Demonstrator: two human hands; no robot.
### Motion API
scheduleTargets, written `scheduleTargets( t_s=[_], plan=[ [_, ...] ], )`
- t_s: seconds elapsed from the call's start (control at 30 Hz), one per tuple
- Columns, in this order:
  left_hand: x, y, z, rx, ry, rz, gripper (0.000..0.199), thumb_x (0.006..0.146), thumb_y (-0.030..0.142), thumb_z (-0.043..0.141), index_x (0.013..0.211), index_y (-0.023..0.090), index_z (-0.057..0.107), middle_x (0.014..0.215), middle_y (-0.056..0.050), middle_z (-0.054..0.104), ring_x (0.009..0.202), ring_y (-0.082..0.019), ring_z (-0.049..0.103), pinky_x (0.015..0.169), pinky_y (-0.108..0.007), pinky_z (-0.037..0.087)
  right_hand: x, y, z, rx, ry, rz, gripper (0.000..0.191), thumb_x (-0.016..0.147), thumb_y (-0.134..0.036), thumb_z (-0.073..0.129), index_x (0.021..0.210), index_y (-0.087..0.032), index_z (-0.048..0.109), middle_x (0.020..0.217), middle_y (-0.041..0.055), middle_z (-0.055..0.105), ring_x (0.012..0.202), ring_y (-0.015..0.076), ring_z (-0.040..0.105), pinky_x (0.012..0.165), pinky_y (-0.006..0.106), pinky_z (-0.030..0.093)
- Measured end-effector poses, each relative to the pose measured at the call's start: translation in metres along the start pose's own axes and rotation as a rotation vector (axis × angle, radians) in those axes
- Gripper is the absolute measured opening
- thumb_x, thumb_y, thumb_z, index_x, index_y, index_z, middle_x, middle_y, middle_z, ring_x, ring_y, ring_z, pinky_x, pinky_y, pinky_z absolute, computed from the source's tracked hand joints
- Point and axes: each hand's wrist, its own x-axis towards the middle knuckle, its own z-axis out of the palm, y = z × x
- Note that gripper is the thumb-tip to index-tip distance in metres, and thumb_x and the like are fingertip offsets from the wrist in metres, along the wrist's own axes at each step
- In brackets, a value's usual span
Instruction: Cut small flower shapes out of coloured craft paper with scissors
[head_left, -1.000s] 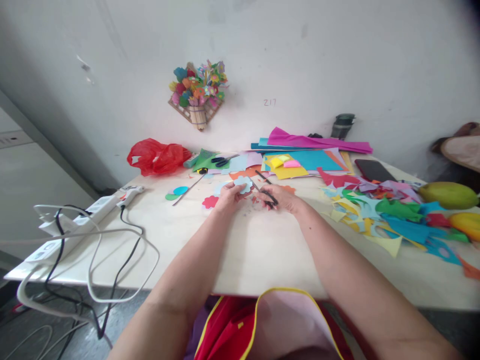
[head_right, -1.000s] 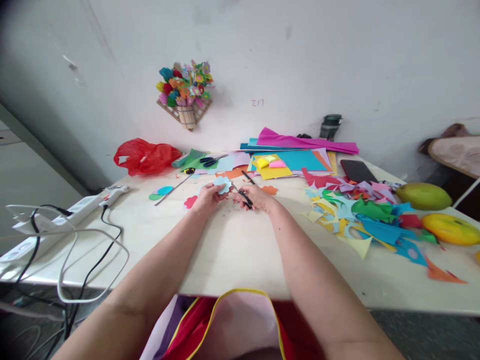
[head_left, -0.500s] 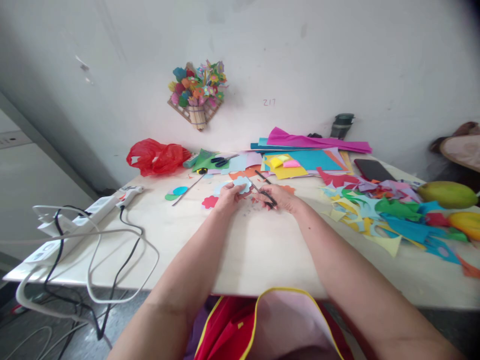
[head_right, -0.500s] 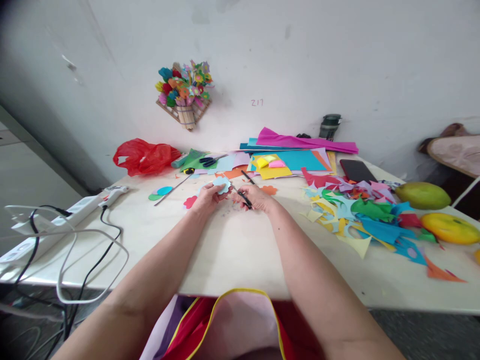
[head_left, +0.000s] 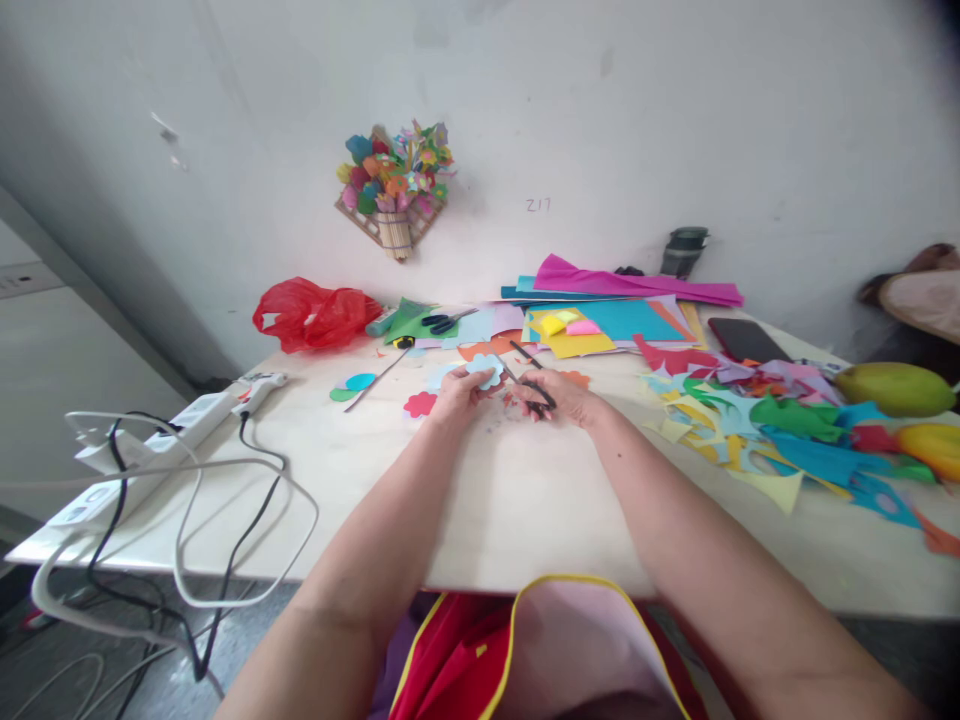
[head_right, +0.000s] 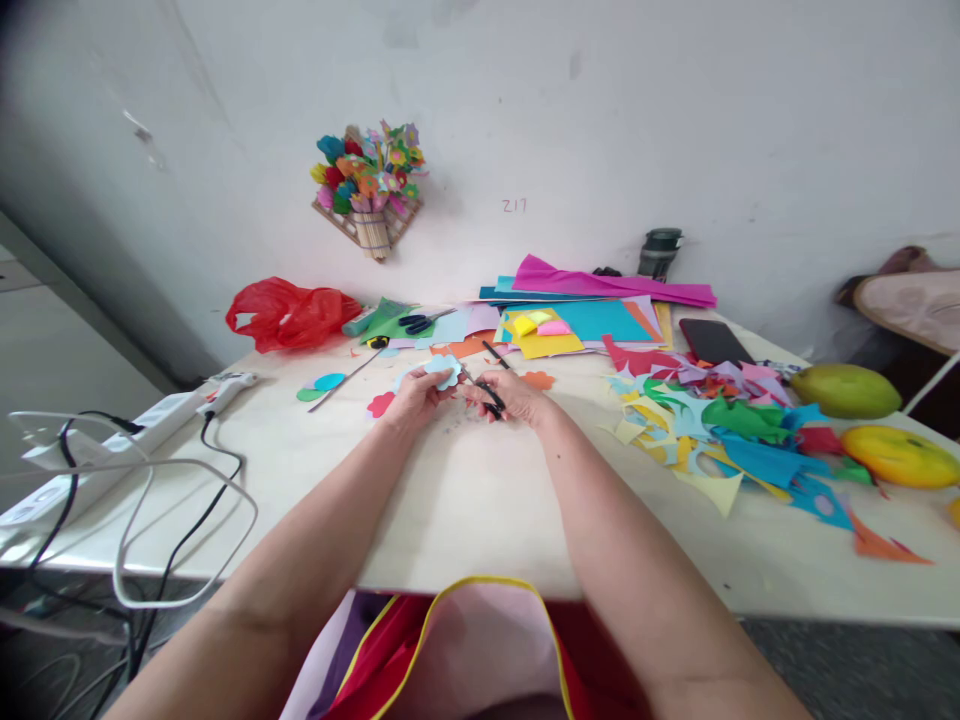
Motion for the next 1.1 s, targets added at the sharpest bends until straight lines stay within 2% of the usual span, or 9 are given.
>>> scheduleTargets(
  t_s=[0.37, 0.8, 1.1],
  plan=[
    [0.001, -0.003, 0.002, -0.016, 0.057, 0.043, 0.019, 0.061, 0.013, 0.082, 0.075, 0.009, 0.071, 0.075, -0.009, 0.073, 0.074, -0.02, 0.073, 0.082, -0.035, 0.059, 0.002, 0.001, 0.001, 0.015, 0.031, 0.0, 0.024, 0.086, -0.032, 0.069, 0.072, -0.016, 0.058, 0.058, 0.0005, 0.065, 0.042, 0.0069, 0.054, 0.033, 0.015, 0.032],
    [0.001, -0.003, 0.003, -0.025, 0.073, 0.02, 0.017, 0.062, 0.011, 0.08, 0.077, 0.008, 0.071, 0.076, -0.009, 0.074, 0.075, -0.02, 0.073, 0.082, -0.033, 0.059, 0.0, -0.005, 0.005, -0.06, 0.078, 0.037, 0.022, 0.083, -0.031, 0.072, 0.072, -0.016, 0.06, 0.055, -0.0023, 0.061, 0.04, 0.006, 0.051, 0.032, 0.016, 0.03],
    [0.001, -0.002, 0.003, -0.023, 0.075, 0.012, 0.023, 0.06, 0.013, 0.082, 0.08, 0.01, 0.071, 0.079, -0.008, 0.075, 0.08, -0.021, 0.074, 0.085, -0.035, 0.06, -0.003, -0.01, 0.006, -0.077, 0.091, 0.044, 0.024, 0.081, -0.035, 0.074, 0.073, -0.017, 0.06, 0.055, -0.0021, 0.061, 0.041, 0.0066, 0.05, 0.032, 0.016, 0.027]
  ],
)
